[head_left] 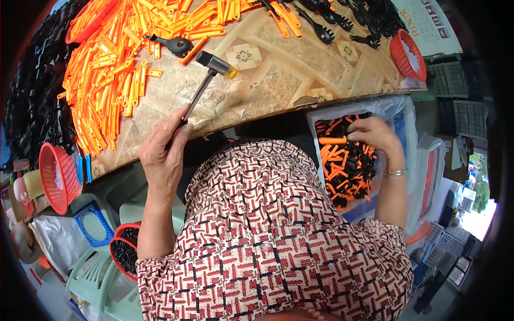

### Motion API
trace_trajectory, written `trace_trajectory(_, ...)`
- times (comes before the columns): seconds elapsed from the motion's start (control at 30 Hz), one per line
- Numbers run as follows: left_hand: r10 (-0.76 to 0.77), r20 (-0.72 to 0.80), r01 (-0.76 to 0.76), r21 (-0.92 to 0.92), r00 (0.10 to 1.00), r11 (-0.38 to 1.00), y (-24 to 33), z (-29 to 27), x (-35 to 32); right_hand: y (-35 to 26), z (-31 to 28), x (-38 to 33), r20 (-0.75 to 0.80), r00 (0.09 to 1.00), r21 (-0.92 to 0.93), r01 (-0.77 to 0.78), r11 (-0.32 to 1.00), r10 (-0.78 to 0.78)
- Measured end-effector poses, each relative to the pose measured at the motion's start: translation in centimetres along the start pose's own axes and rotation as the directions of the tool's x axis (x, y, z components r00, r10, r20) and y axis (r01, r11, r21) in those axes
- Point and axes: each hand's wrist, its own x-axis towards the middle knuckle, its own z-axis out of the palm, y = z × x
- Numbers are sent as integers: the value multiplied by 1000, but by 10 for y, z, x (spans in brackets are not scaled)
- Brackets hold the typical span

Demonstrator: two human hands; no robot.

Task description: The person uses a hammer to press orange plastic handles into black plastic heads, assembling them into finished units. The person repeatedly picks up a handle and a head, aligns them, and strikes the handle with the hammer to secure the connection.

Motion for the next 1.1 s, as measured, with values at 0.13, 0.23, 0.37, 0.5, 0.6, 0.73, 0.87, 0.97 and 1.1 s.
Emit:
trace_trajectory(0.13, -104, 59, 112, -147, 993, 983, -13, 8, 6, -26, -46, 13, -566, 822, -281, -260, 924, 59)
trace_trajectory(0.23, -165, 117, 175, -83, 979, 981, -9, 8, 15, -63, -75, 78, -706, 625, -200, 274, 941, -333)
trace_trajectory(0.37, -286, 99, 302, -353, 953, 886, 5, 8, 13, -114, -113, 182, -607, 278, -655, 356, 667, -745)
trace_trajectory(0.5, -316, 61, 317, -341, 947, 885, -2, 4, 11, -139, -137, 219, -287, 330, -747, 511, 425, -900)
trace_trajectory(0.6, -391, 43, 385, -306, 919, 871, 9, 0, 20, -144, -141, 221, -239, 263, -774, 530, 347, -935)
trace_trajectory(0.73, -477, -18, 462, -224, 879, 858, 23, -6, 49, -158, -126, 206, -515, 23, -725, 521, 450, -857)
trace_trajectory(0.87, -37, 41, 30, 159, 998, 987, 20, 8, 105, -154, -105, 176, -819, 155, -177, 848, 500, -553)
trace_trajectory(0.97, 282, 117, -304, 434, 952, 848, -3, 41, 147, -135, -82, 139, -744, 245, -298, 710, 638, -621)
trace_trajectory(1.1, 369, 158, -379, 641, 916, 667, -16, 86, 170, -133, -41, 96, -752, 483, 34, 708, 706, -448)
